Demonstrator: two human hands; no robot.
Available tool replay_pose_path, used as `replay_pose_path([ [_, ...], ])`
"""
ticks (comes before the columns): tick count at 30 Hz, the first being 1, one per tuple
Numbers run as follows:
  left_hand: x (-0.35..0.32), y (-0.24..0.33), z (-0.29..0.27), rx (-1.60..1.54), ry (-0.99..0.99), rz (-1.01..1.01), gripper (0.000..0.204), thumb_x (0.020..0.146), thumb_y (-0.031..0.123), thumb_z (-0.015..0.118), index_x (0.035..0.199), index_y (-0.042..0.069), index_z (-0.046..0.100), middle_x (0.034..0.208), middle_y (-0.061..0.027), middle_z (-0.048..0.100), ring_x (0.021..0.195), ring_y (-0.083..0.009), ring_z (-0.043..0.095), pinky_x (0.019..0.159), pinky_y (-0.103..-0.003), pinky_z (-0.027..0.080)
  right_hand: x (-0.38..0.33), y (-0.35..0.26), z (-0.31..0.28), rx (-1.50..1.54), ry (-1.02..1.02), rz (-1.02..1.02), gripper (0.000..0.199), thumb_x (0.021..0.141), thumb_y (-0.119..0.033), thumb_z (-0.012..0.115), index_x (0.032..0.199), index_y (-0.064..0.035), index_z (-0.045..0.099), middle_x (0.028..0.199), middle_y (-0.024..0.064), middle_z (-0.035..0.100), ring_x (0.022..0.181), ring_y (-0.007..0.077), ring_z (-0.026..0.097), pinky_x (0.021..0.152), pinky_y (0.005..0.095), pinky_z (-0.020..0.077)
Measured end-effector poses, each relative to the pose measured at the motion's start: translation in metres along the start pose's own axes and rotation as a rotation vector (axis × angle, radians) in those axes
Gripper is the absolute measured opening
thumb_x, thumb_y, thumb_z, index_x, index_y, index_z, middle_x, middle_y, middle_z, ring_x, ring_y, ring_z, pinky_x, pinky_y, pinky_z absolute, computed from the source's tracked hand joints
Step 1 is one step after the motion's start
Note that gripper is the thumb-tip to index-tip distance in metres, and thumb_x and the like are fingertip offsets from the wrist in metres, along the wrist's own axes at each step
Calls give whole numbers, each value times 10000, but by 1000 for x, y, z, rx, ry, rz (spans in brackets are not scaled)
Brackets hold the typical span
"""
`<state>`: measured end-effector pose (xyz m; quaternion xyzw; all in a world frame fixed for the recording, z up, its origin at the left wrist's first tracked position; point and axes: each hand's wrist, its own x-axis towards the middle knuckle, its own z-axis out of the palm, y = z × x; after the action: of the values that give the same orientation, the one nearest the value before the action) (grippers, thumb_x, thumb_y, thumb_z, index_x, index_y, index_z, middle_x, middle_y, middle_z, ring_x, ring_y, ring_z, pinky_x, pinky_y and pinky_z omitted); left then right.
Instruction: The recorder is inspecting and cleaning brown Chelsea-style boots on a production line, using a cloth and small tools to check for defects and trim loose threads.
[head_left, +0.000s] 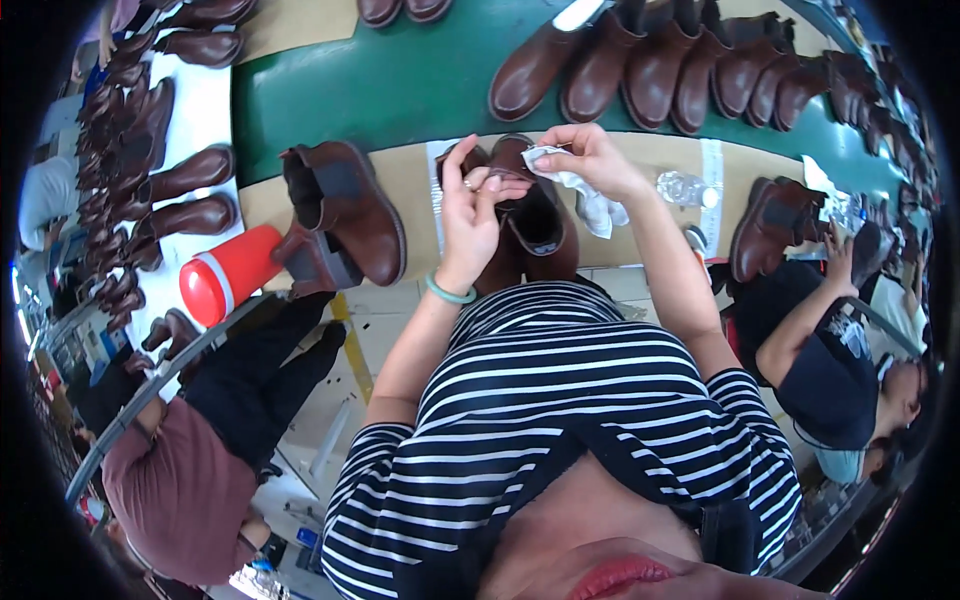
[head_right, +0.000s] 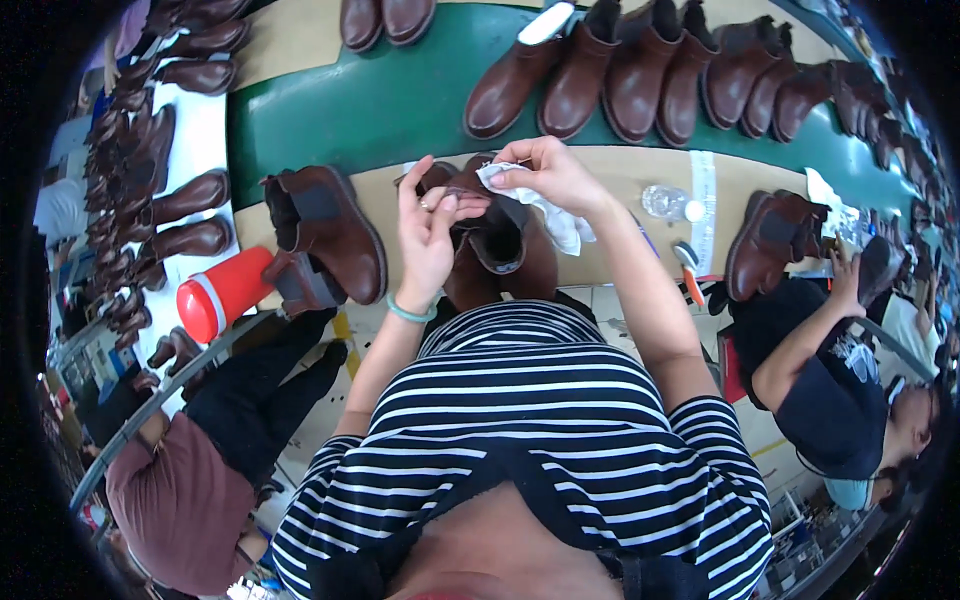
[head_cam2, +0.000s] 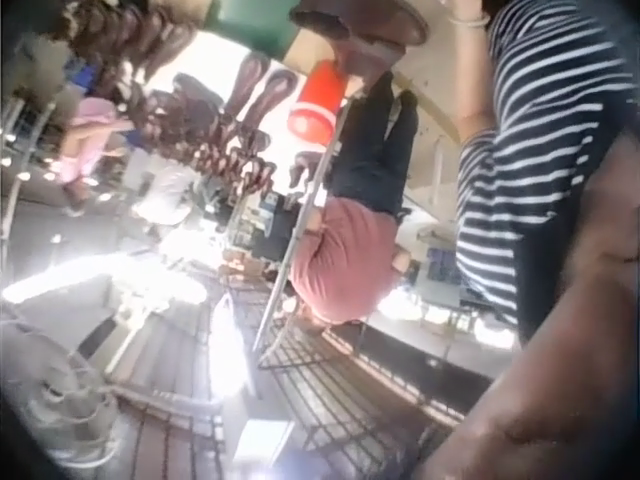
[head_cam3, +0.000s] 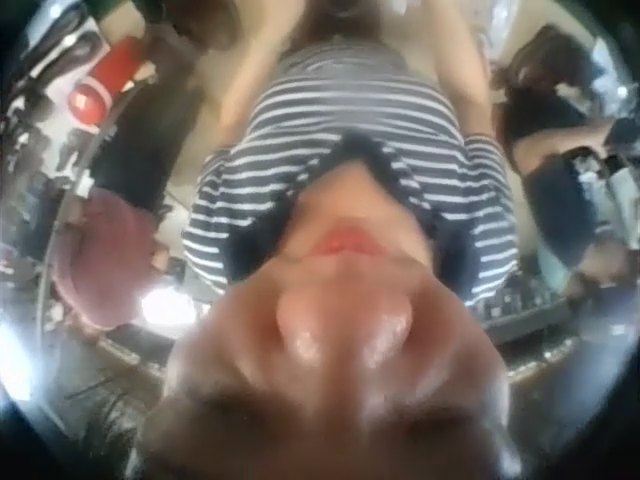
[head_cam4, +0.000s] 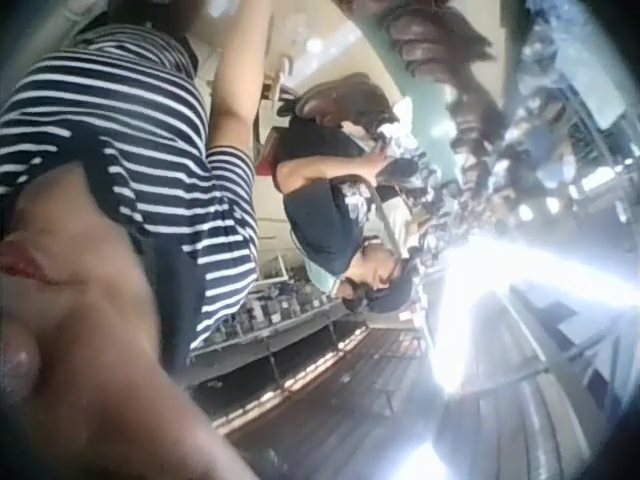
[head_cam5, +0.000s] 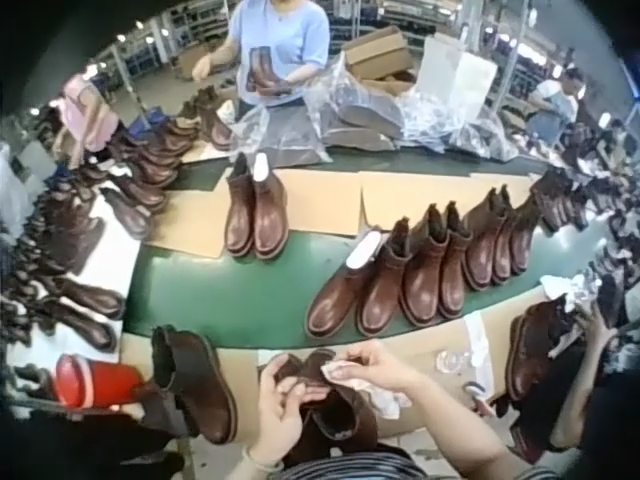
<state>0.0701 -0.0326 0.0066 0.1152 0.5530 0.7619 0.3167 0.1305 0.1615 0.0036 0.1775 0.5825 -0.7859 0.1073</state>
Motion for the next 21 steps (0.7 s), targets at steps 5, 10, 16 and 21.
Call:
replay_pose_path([
  [5,1,5,-7,61,-91,-40,552,964,-32,379,1449,61,133,1070,-223,605,907,-275,665,823,-363,557,20,0,19,-136,-54,-60,155,842,-104,687,940,9,647,819,-8,640,775,49,569,681,214,450],
  [10,6,5,-13,83,-77,-27,599,961,-44,370,1473,81,87,1093,-218,598,899,-257,664,821,-351,556,43,-1,31,-227,-81,23,166,837,-111,689,942,9,644,820,0,626,762,55,545,670,226,441],
  [16,2,11,-9,221,-42,27,645,960,-27,411,1490,71,56,904,-145,655,778,-190,683,741,-298,547,29,2,5,-285,-129,53,148,810,-90,698,911,3,643,851,5,631,779,56,550,704,212,439],
  [21,8,46,-29,119,270,-129,657,993,237,488,1467,32,81,757,-190,640,613,-238,666,555,-303,552,3,-25,-23,-93,66,98,157,794,-98,712,912,-17,648,848,-15,634,770,47,573,697,198,444],
])
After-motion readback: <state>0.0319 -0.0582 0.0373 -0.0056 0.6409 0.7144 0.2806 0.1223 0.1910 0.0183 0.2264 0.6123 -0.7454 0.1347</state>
